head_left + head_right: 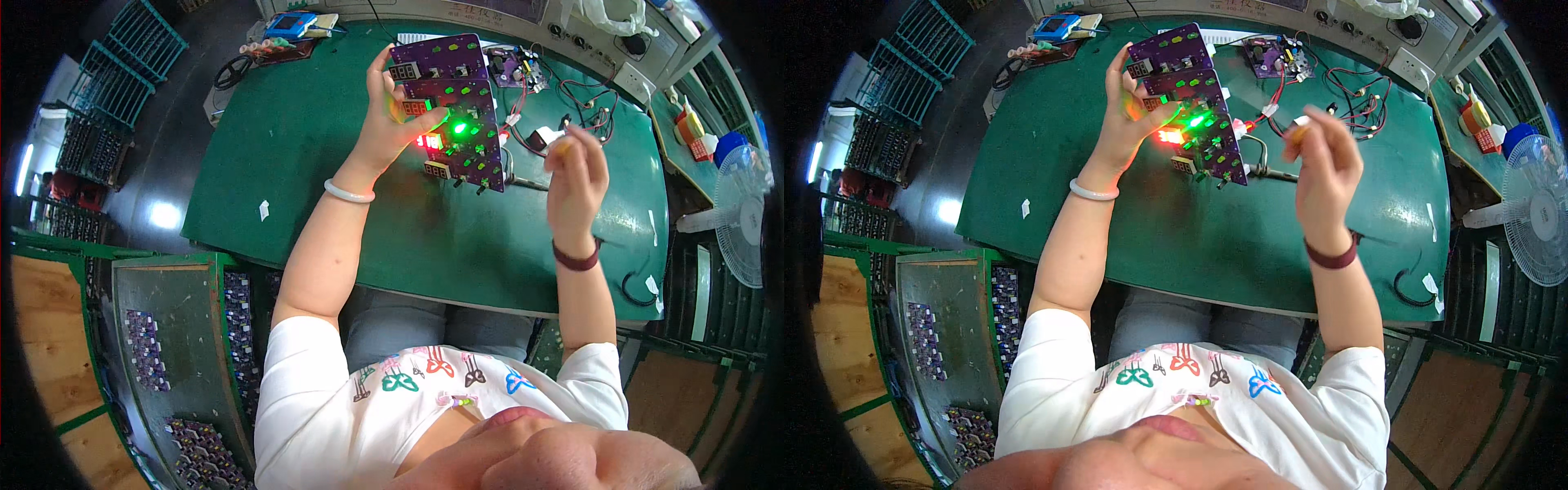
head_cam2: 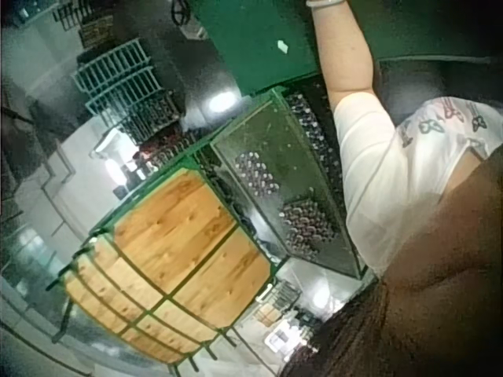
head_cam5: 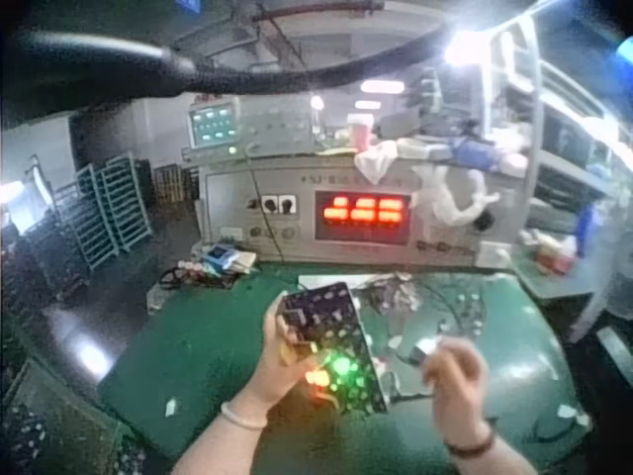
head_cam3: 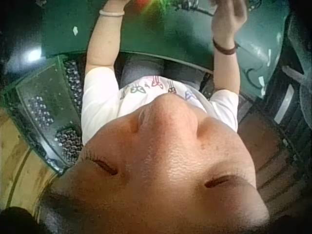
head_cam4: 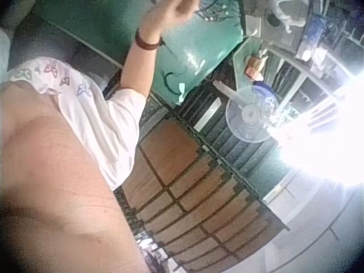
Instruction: Testing and troubleshooting a printed circuit board component using a digital probe and test equipment.
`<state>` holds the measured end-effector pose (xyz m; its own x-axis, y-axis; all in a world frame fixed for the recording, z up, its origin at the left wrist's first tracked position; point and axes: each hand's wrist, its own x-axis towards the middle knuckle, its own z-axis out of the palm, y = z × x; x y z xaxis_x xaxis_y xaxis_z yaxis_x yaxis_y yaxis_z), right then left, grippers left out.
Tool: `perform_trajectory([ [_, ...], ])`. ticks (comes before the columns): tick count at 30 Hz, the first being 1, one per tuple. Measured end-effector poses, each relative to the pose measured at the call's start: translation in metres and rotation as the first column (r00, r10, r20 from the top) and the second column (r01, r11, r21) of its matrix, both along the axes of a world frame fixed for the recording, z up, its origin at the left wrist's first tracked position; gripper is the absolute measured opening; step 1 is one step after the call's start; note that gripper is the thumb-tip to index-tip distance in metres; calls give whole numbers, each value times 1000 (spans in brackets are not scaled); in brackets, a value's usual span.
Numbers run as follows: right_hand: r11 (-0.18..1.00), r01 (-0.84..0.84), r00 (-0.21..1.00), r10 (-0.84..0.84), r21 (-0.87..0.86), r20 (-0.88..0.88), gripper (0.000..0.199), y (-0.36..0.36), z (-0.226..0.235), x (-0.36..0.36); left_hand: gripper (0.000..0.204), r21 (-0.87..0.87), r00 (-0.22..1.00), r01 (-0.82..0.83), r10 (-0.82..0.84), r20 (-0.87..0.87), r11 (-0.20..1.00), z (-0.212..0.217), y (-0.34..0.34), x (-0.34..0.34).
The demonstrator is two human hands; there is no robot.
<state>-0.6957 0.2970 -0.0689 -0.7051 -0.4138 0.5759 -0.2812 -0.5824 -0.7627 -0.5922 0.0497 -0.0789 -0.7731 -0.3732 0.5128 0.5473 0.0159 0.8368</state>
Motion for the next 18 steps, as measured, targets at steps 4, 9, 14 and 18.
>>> perform_trajectory([
  [4,999,-5,881,27,-47,473,35,3,-3,-48,105,-44,1000,19,-20,-17,999,-4,-5,-2],
  [9,792,322,944,-311,519,-111,30,12,-32,-92,107,-68,999,41,-43,-27,997,-6,-7,0],
  [14,153,648,749,-306,746,-587,53,-4,-20,-66,102,-53,999,31,-28,46,998,-8,-9,3],
  [18,185,710,702,-258,679,-664,56,-2,-45,-81,86,-103,999,35,-32,33,994,-4,-5,-1],
])
